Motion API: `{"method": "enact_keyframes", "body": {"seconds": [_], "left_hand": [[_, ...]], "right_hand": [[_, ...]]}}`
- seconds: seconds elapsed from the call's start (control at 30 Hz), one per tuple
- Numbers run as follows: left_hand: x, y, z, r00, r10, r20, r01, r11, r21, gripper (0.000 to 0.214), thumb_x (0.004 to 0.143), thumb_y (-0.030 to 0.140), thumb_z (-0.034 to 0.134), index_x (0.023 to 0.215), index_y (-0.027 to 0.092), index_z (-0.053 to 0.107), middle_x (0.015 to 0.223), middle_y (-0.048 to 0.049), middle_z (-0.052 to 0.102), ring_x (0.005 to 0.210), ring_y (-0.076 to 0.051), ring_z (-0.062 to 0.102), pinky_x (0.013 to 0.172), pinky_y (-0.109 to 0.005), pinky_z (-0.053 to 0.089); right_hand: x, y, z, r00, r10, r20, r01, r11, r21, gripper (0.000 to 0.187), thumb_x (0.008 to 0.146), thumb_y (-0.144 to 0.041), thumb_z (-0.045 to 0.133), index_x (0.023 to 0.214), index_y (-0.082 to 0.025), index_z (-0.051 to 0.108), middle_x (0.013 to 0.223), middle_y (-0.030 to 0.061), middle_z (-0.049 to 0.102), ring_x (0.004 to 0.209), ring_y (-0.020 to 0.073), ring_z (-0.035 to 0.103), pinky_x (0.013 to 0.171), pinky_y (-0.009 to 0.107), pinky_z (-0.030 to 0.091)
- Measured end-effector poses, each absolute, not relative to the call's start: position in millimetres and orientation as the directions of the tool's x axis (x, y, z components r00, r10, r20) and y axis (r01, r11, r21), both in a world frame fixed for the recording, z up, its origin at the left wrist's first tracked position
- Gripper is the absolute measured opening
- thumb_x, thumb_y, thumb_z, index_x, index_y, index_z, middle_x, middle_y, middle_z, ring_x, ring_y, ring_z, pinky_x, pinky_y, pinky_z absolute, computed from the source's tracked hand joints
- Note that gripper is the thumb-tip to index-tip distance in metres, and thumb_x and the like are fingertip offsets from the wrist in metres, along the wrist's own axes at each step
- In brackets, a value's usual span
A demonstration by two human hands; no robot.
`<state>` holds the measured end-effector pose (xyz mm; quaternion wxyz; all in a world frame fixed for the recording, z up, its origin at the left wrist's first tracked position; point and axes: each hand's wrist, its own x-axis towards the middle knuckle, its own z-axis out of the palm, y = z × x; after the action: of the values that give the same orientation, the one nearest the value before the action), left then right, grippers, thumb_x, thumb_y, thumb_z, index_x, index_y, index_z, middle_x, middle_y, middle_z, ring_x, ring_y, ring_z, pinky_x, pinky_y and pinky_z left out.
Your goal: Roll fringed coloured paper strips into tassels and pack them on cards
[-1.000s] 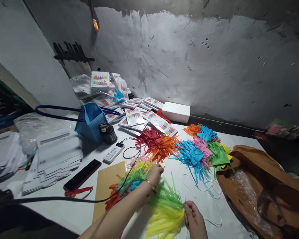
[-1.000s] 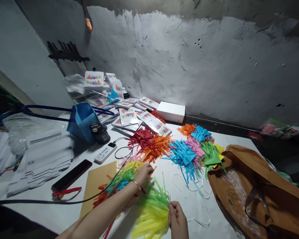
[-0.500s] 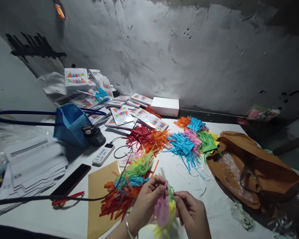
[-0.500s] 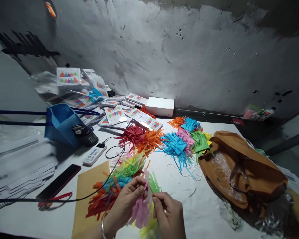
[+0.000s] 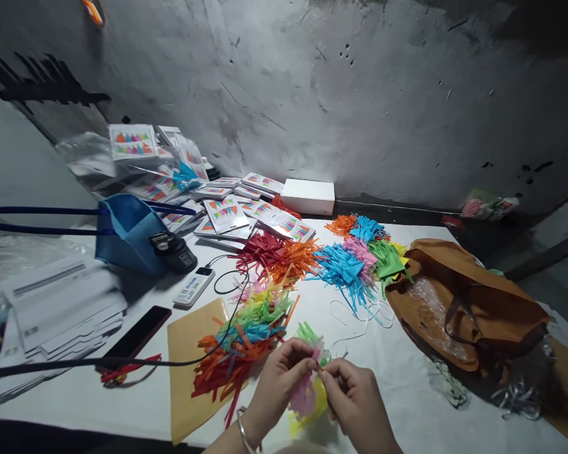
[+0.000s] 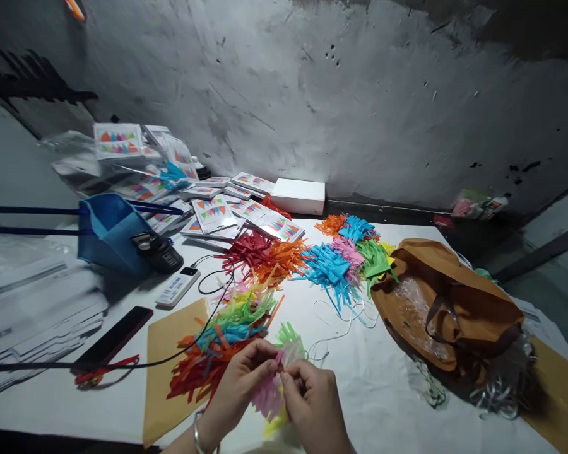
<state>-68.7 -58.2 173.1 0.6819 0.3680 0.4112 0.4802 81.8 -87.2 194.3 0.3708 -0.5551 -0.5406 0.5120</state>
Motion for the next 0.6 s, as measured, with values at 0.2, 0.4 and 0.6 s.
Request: {"method": "enact_keyframes", "body": {"seconds": [0.2,0.4,0.6], "left_hand": [[-74,-63,167,0.263,0.959,-0.107,-0.027,0.119,0.993,0.022,0.074,0.029,0.073,0.081,0.019,0.055,0.070,0.0011,0.063,0.064,-0.013,0.058,0.059,-0.022,0.045],[-76,-67,156,0.402,0.915,-0.035,0.270,-0.082,0.959,0.015,0.082,0.030,0.064,0.089,0.022,0.052,0.078,-0.0016,0.067,0.070,-0.016,0.061,0.061,-0.024,0.043],[-56,-79,115,0.483,0.868,-0.113,0.368,-0.085,0.926,0.008,0.080,0.020,0.060,0.087,0.020,0.056,0.076,-0.0006,0.065,0.067,-0.014,0.055,0.060,-0.023,0.039]], "right_hand": [[86,-87,187,-0.146,0.935,-0.324,-0.105,-0.340,-0.935,0.052,0.078,-0.056,0.063,0.108,-0.015,0.056,0.053,-0.0039,0.059,0.036,0.0101,0.051,0.038,0.018,0.036],[82,-85,158,-0.149,0.955,-0.258,-0.096,-0.274,-0.957,0.038,0.077,-0.053,0.065,0.076,-0.015,0.061,0.060,-0.0014,0.059,0.050,0.0120,0.056,0.049,0.022,0.043],[116,-63,121,0.349,0.911,-0.219,-0.375,-0.078,-0.924,0.032,0.074,-0.050,0.068,0.081,-0.021,0.057,0.073,-0.0018,0.062,0.068,0.0146,0.059,0.069,0.029,0.049]]}}
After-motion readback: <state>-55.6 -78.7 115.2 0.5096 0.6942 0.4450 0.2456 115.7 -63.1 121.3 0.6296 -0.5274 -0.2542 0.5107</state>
